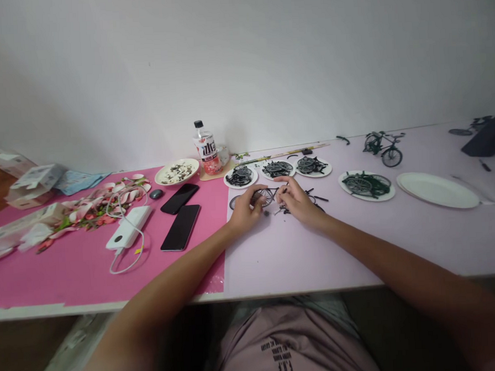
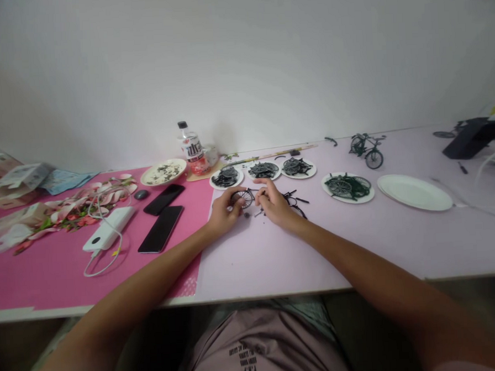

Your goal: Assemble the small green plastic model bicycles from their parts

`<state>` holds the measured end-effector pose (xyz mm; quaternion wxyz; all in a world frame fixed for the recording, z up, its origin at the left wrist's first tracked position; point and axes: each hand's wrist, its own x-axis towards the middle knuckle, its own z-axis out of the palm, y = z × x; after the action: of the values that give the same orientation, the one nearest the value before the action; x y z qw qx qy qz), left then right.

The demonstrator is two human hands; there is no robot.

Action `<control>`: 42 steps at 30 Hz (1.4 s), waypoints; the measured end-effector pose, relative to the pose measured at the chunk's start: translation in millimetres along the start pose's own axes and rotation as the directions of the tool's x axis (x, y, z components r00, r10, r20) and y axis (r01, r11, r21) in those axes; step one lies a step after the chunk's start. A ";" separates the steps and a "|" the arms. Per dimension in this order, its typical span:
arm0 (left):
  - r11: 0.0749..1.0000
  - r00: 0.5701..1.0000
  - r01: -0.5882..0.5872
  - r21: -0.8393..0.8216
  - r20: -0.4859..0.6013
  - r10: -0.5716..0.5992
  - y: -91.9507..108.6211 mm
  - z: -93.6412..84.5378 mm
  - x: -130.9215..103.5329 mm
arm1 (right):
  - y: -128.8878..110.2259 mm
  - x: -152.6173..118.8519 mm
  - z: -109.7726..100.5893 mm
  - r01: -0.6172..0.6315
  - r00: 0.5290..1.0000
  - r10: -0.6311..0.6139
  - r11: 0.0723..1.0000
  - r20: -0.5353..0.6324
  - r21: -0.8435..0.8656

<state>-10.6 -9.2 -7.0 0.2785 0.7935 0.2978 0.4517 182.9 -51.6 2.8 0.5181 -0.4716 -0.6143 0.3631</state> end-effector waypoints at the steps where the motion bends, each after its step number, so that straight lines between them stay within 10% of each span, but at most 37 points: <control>1: 1.000 1.000 0.008 -0.005 -0.003 -0.008 0.0 -0.1 0.1 | 2.1 0.9 -0.2 0.015 1.000 -0.015 1.000 -0.005 -0.015; 42: 0.995 0.999 -0.038 0.097 -0.012 0.039 0.3 0.5 -3.9 | 12.0 3.4 -4.6 0.075 0.997 -0.077 0.990 -0.018 -0.117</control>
<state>-11.7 -12.3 -9.2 0.2289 0.8086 0.3061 0.4474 189.9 -45.1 -6.5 0.5099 -0.4813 -0.6461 0.3015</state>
